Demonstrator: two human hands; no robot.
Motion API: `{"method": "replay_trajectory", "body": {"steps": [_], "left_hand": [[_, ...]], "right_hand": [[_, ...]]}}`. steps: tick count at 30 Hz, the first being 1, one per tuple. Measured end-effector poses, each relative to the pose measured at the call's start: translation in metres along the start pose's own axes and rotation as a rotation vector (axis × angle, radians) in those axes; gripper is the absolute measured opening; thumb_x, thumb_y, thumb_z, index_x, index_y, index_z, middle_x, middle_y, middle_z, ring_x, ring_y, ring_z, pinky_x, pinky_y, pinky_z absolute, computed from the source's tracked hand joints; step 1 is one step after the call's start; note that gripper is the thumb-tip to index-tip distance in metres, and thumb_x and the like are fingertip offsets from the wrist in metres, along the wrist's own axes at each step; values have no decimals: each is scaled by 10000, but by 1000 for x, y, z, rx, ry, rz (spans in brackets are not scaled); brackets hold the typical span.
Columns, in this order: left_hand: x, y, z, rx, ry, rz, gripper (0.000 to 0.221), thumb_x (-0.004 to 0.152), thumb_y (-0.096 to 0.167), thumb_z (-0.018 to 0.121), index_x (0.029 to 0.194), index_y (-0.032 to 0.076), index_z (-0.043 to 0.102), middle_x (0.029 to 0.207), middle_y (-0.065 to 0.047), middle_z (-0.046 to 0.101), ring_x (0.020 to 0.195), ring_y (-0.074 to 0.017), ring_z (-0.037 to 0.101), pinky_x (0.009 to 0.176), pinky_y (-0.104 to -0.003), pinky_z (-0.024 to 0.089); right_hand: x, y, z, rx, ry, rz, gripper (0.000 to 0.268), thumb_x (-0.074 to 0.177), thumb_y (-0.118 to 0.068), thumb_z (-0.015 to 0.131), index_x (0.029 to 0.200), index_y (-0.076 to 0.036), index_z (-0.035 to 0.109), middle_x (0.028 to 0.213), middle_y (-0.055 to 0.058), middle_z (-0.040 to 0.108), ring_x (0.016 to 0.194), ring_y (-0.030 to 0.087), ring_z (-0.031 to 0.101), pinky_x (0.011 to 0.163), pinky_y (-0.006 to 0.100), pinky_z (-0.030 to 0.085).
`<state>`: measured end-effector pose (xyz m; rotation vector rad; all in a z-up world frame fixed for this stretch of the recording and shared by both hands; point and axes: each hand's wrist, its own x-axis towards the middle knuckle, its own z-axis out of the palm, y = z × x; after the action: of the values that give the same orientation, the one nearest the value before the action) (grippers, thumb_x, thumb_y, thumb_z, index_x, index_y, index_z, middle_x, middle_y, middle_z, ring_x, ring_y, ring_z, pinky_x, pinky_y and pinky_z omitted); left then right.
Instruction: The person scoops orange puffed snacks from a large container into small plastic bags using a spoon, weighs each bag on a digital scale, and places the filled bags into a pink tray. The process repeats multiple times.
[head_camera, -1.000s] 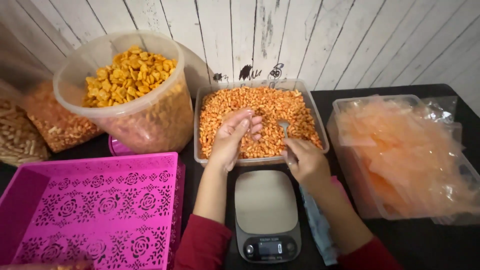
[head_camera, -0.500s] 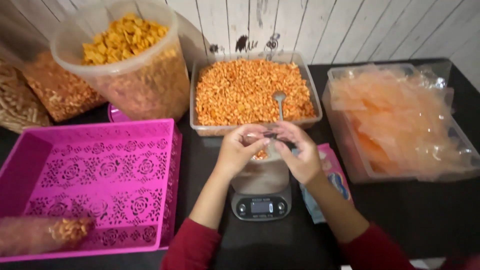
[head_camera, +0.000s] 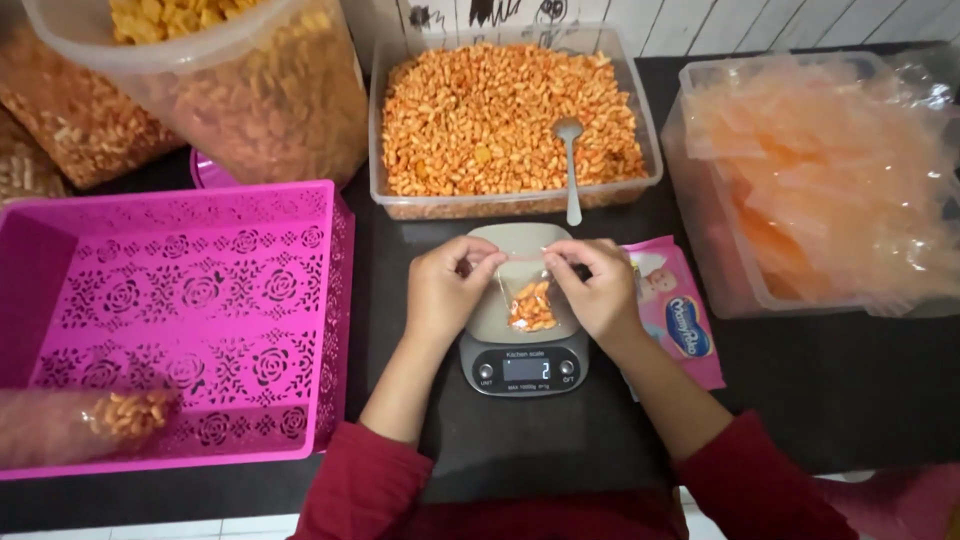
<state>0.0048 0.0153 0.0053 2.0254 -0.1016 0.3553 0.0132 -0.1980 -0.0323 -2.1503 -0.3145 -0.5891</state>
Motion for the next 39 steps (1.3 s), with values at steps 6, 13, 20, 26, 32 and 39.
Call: {"method": "replay_trajectory", "body": {"steps": [6,13,20,26,32,39], "left_hand": [[2,-17,-2,18,247,142,159,841,195,817,989,171,763,763,-31,718,572,-211,623,546,-334,531],[13,-75,16,-205,444,-44,102,932,101,681,986,129,762,721,-61,653,683,-145,578,645,-333,527],[9,-61,12,-262,447,-102,97,959,119,669,966,138,764,682,-20,661,663,-104,594,642,-302,550],[7,-48,6,-148,381,61,190,1005,163,612,924,170,784,743,-40,707,744,-222,684,726,-346,550],[0,-23,4,308,120,205,117,870,345,723,902,250,783,927,19,694,939,-263,629,893,-441,404],[-16,-18,15,-5,18,90,126,890,317,722,906,221,642,801,31,709,678,-166,672,610,-337,477]], "right_hand": [[4,-31,-15,84,2,-44,159,938,-40,676,1071,-54,761,963,105,708,893,277,644,857,374,492],[4,-20,-14,389,154,234,215,840,6,511,828,-74,710,706,22,532,733,144,497,761,278,456],[1,24,-7,965,294,324,74,823,33,509,796,16,576,636,102,458,583,155,452,613,270,410],[0,20,-9,992,292,342,81,832,48,502,804,13,569,671,102,473,579,149,468,622,269,418],[-1,28,-7,1021,329,339,69,823,47,499,810,16,559,691,119,467,570,163,455,616,284,416],[-7,70,-6,898,370,543,94,767,-145,599,826,-106,662,817,31,635,758,109,583,653,228,444]]}}
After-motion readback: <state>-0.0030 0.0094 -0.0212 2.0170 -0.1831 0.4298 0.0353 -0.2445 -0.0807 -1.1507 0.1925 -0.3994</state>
